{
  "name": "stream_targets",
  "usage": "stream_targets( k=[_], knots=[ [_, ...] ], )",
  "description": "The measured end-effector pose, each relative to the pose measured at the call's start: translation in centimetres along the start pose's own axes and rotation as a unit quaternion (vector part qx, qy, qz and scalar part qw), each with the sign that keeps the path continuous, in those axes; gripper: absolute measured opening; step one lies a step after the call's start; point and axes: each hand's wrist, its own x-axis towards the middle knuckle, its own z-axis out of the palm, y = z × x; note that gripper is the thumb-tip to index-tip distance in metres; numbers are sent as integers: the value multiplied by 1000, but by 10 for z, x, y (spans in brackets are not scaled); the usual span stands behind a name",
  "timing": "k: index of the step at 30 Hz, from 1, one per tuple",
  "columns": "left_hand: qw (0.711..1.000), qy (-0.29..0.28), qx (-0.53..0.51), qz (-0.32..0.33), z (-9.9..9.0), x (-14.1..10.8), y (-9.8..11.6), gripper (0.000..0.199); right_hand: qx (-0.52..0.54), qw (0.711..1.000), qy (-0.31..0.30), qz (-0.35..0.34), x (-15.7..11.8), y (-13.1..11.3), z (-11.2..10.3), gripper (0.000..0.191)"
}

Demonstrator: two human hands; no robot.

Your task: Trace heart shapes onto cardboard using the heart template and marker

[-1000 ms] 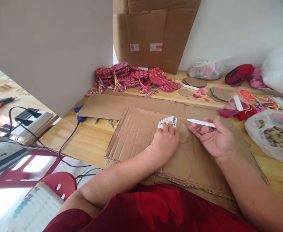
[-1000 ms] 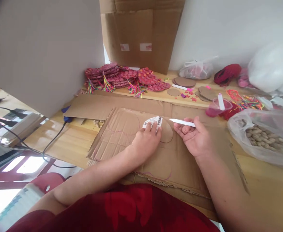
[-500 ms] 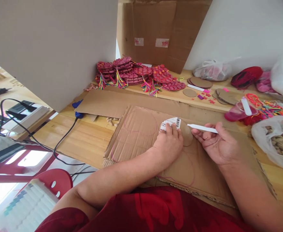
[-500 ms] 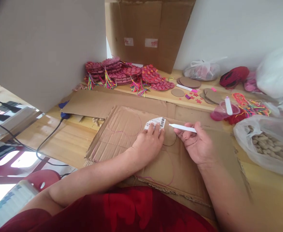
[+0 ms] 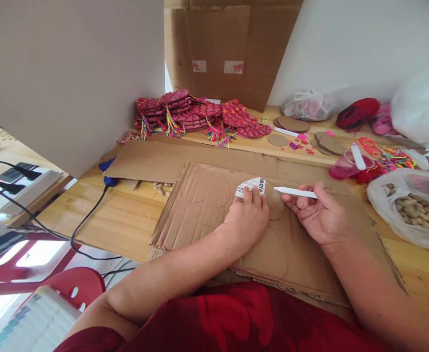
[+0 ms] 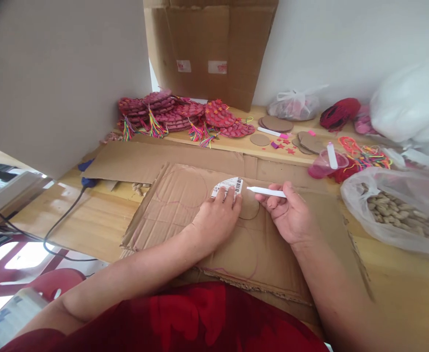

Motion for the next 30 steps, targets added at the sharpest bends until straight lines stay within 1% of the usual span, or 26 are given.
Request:
stream_targets(
  k=[7,12,15,19,21,24,27,30],
  knots=[
    [999,-23,-26,4,0,3,-9,50,0,1000,8,-3,0,2,1,42],
    [1000,-18,-14,10,0,3,-9,51,14,1000,16,0,0,4,0,46],
    [1000,-17,-9,17,-1,2,-10,52,20,1000,23,4,0,3,0,45],
    [999,-23,-14,17,-3,2,-9,53,4,999,30,10,-1,1,1,46],
    [1000,-15,-12,8,-4,2,-6,52,-25,999,34,-1,-2,-2,2,48],
    [1000,0,-12,11,-3,1,-2,50,-122,991,30,-48,-1,-9,8,50],
    [1000,-5,-20,24,-3,2,0,50,-238,964,6,-115,3,-19,20,50],
    [999,-32,-30,25,-4,3,-1,52,-317,935,-13,-159,15,-28,35,50]
  ],
)
